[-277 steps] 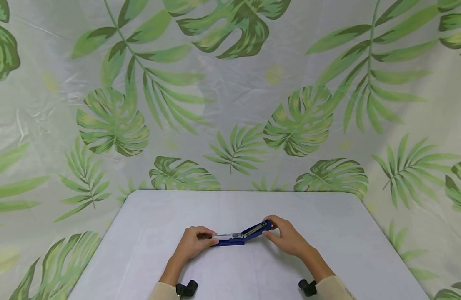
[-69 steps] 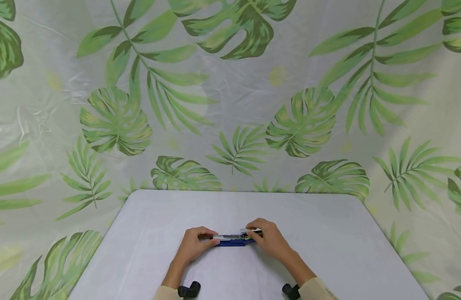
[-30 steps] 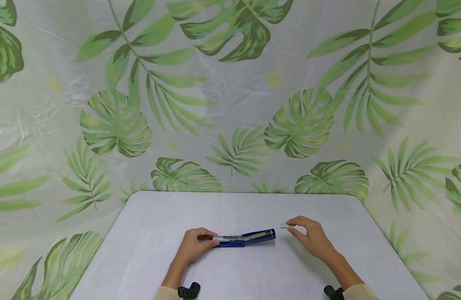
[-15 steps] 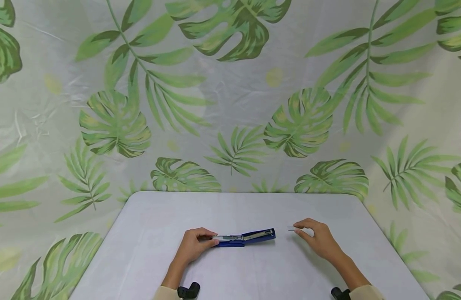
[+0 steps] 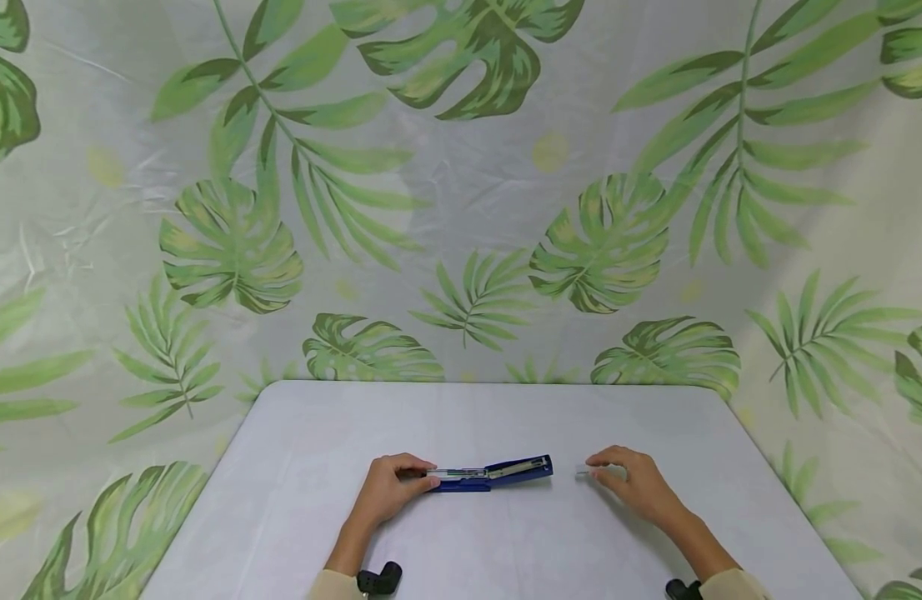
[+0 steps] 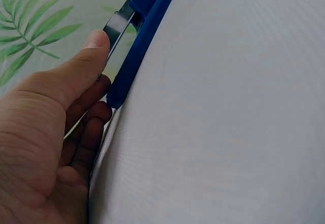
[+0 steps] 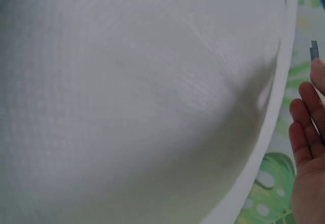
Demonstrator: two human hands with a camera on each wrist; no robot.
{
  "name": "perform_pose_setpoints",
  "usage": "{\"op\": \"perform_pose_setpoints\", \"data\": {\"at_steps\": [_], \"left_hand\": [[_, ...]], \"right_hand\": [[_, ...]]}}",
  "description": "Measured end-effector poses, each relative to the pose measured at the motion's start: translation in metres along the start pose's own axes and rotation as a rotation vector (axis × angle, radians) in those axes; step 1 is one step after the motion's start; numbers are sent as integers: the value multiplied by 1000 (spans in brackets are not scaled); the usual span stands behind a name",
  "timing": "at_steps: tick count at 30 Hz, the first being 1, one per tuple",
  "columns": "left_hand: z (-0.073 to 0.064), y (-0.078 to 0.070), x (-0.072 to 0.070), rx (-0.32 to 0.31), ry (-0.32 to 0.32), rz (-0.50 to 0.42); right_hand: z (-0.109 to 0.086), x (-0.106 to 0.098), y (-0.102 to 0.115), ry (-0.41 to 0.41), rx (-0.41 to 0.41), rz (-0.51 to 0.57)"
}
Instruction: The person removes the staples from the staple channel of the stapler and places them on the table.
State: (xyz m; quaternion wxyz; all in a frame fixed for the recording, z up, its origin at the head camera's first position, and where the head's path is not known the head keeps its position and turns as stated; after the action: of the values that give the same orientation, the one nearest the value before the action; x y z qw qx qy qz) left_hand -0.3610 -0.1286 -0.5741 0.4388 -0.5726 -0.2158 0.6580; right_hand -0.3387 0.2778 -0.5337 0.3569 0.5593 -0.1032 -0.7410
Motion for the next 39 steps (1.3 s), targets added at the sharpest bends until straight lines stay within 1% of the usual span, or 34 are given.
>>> {"op": "perform_pose_setpoints", "data": {"at_steps": [7,13,20,21,27,30,34,39], "left_hand": [[1,2,1,1,1,1],[1,1,1,2,-3,2],[2,3,2,15,4,6],[2,3,2,14,5,6],[2,3,2,10,4,8],[2,3,2,6,3,8],[2,2,2,2,3,8],[2,3,3,-5,6,10]], "right_hand": [[-1,11,-4,55,24,3],[2,14,-4,69,-6,-1],[6,20,-8,119,52,-15],[6,20,-9,121,51,-23],[6,21,-4,123,-14,-66],[7,24,-6,140,3,-91],[8,27,-10,159,45,-115],[8,27,-9,155,59,-112]]}}
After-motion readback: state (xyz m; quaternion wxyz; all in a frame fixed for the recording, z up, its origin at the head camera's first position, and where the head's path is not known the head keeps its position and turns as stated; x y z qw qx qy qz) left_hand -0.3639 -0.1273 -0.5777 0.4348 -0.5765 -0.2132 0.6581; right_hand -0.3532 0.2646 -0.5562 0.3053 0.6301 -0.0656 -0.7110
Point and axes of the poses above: each hand's wrist, its own z-axis towards the middle knuckle, its own x-axis out of the palm, y = z × x, the point moved 9 cm from there along z, towards the middle knuckle, and after that the axes turned 4 degrees about z, right-handed, at the moved point
